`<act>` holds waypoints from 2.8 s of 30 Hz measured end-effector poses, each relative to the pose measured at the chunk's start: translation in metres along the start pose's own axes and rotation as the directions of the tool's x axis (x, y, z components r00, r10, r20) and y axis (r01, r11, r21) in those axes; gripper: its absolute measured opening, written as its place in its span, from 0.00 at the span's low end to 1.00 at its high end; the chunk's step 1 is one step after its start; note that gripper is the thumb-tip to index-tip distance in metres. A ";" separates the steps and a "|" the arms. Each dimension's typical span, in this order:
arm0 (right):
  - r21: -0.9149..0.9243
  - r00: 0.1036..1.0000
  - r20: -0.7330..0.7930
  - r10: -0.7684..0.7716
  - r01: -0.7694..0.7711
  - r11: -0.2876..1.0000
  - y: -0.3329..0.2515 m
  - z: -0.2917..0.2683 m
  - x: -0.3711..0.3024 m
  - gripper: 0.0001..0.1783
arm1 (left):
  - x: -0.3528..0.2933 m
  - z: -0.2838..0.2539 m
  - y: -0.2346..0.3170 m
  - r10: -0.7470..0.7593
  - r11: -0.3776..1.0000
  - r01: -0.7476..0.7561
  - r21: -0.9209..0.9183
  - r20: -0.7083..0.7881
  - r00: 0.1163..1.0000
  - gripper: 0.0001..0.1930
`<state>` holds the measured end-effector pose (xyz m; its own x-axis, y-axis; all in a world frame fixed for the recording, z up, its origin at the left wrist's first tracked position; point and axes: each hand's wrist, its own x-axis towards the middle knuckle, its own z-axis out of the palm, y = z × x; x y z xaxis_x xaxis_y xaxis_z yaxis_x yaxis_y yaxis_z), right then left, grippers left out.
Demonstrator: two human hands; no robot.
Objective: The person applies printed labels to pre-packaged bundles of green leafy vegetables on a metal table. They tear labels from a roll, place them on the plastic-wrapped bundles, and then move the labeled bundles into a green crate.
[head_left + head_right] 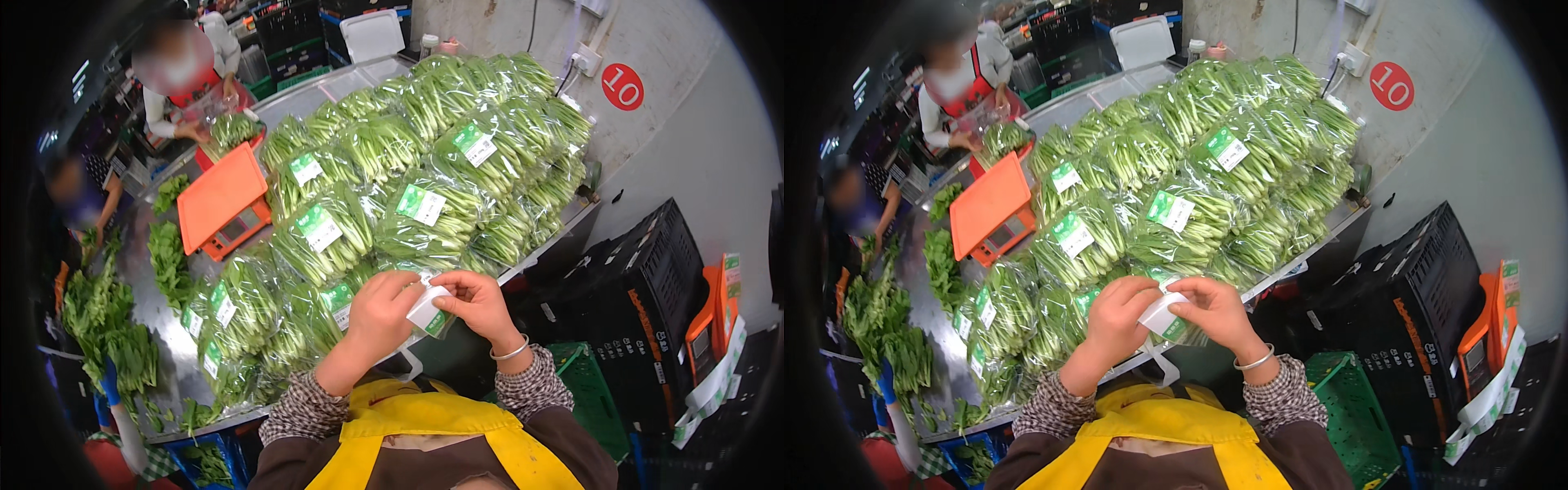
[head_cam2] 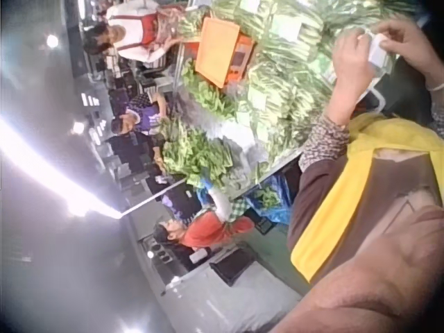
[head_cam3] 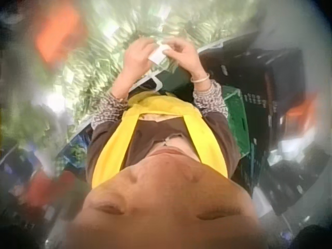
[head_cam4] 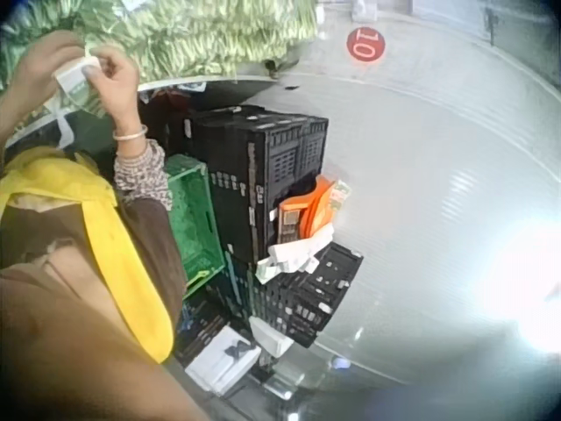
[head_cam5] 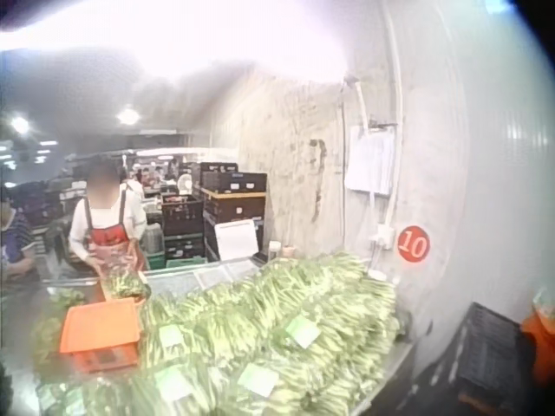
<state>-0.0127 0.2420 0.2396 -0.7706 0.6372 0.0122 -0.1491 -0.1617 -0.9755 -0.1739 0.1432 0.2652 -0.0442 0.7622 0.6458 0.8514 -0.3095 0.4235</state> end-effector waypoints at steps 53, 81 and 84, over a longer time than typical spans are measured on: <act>-0.945 0.833 0.327 -0.445 0.292 -0.149 0.030 -0.031 0.397 0.37 | -0.015 0.004 -0.069 -0.544 0.831 0.547 0.098 -0.053 0.837 0.10; -0.999 0.946 -0.027 -0.323 -0.039 -0.028 -0.084 -0.138 0.256 0.04 | -0.055 -0.003 -0.076 -0.294 0.938 0.300 -0.172 0.063 0.954 0.07; -0.998 0.932 0.020 -0.361 -0.002 -0.060 -0.081 -0.143 0.256 0.04 | -0.054 0.000 -0.073 -0.285 0.942 0.285 -0.180 0.023 0.958 0.06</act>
<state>-0.1093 0.5263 0.2907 -0.6770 0.6375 0.3677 0.6291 0.7606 -0.1605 -0.2341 0.1246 0.1994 -0.2730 0.8318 0.4833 0.6950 -0.1768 0.6969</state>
